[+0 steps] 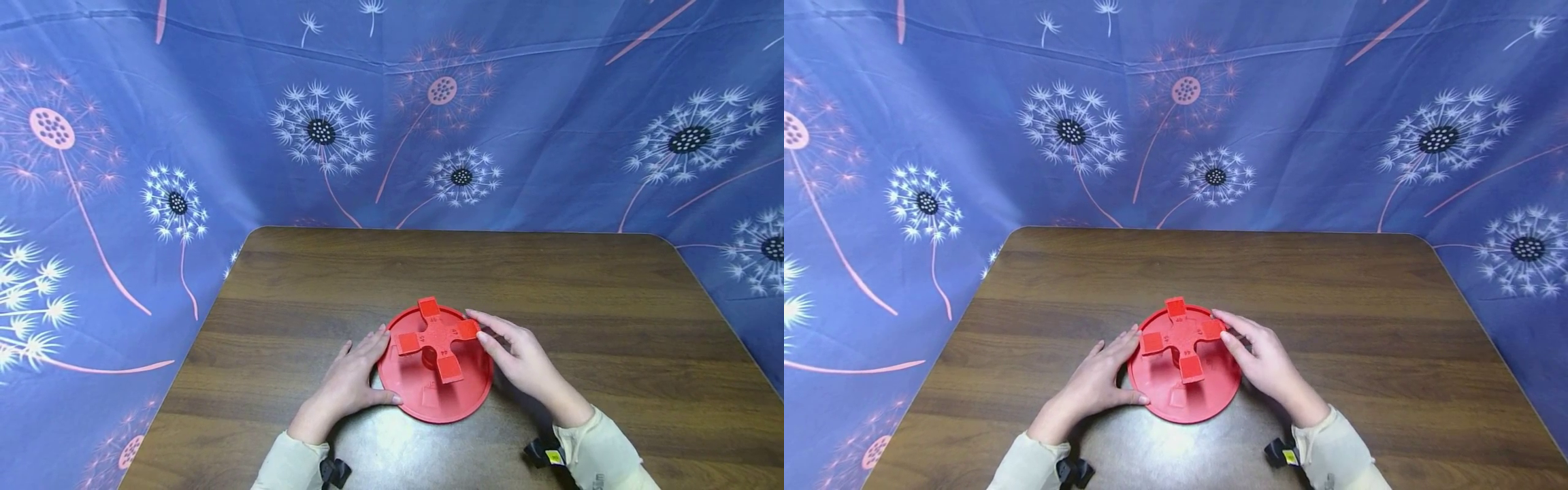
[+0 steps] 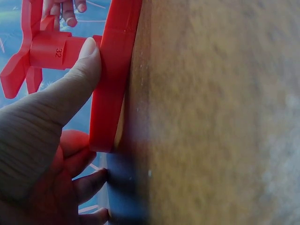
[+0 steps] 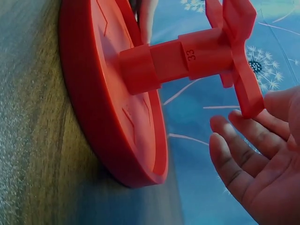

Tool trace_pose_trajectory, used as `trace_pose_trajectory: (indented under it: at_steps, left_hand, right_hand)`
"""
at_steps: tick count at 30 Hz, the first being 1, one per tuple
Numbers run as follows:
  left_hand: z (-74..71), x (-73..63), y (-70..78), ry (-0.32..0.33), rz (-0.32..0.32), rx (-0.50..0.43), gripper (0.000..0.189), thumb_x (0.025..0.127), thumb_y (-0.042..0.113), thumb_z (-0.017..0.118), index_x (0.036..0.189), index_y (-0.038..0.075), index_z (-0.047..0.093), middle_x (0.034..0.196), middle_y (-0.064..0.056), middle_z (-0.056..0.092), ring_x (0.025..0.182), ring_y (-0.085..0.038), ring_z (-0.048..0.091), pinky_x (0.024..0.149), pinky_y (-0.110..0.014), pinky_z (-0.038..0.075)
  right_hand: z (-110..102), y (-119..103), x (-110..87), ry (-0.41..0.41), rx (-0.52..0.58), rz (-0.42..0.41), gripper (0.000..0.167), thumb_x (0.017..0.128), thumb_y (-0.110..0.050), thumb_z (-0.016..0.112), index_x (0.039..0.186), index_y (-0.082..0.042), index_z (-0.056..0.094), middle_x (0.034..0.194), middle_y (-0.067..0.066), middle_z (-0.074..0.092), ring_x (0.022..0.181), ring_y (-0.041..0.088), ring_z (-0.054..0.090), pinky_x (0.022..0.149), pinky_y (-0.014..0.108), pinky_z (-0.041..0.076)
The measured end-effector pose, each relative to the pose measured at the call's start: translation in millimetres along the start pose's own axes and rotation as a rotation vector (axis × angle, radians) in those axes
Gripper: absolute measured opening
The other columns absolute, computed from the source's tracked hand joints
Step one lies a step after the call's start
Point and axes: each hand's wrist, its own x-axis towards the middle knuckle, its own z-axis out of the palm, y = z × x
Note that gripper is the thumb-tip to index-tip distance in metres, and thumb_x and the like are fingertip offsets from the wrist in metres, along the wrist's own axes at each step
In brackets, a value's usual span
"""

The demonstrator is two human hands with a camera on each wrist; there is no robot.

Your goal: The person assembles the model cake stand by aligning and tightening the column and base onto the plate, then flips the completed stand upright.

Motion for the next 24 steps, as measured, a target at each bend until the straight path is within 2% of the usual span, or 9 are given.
trace_pose_trajectory:
  at_steps: [8, 13, 19, 24]
  left_hand:
    - [-0.3, 0.5, 0.4, -0.004, -0.006, 0.0, 0.111, 0.068, 0.062, 0.079, 0.154, 0.014, 0.03, 0.16, -0.004, 0.024, 0.144, -0.028, 0.029, 0.113, -0.06, 0.019]
    - [-0.6, -0.1, 0.4, 0.0, -0.001, 0.002, 0.109, 0.068, 0.062, 0.079, 0.154, 0.013, 0.032, 0.16, -0.004, 0.025, 0.144, -0.028, 0.029, 0.113, -0.06, 0.019]
    - [-1.5, -0.3, 1.5, -0.005, -0.004, -0.001, 0.11, 0.068, 0.061, 0.079, 0.153, 0.011, 0.031, 0.16, -0.005, 0.024, 0.144, -0.028, 0.028, 0.113, -0.059, 0.019]
    - [-0.5, -0.5, 1.5, -0.001, -0.006, -0.001, 0.111, 0.068, 0.061, 0.079, 0.154, 0.011, 0.03, 0.16, -0.005, 0.025, 0.144, -0.028, 0.029, 0.113, -0.059, 0.019]
  right_hand:
    - [0.0, -4.8, -11.4, 0.018, 0.101, 0.065, 0.039, 0.083, 0.004, 0.073, 0.12, -0.005, 0.066, 0.101, 0.003, 0.07, 0.082, 0.01, 0.065, 0.068, 0.024, 0.055]
    - [7.3, -9.8, -18.1, 0.051, 0.13, 0.027, 0.036, 0.075, 0.002, 0.08, 0.109, -0.007, 0.07, 0.084, -0.002, 0.068, 0.07, 0.009, 0.062, 0.062, 0.021, 0.052]
    - [21.8, -17.3, -22.5, 0.102, 0.022, -0.01, 0.038, 0.065, -0.012, 0.09, 0.098, -0.017, 0.072, 0.077, -0.012, 0.064, 0.064, 0.008, 0.059, 0.056, 0.024, 0.051]
    - [34.8, -25.5, -24.0, 0.148, -0.083, -0.037, 0.041, 0.06, -0.025, 0.092, 0.095, -0.021, 0.071, 0.082, -0.014, 0.065, 0.063, 0.006, 0.057, 0.057, 0.016, 0.048]
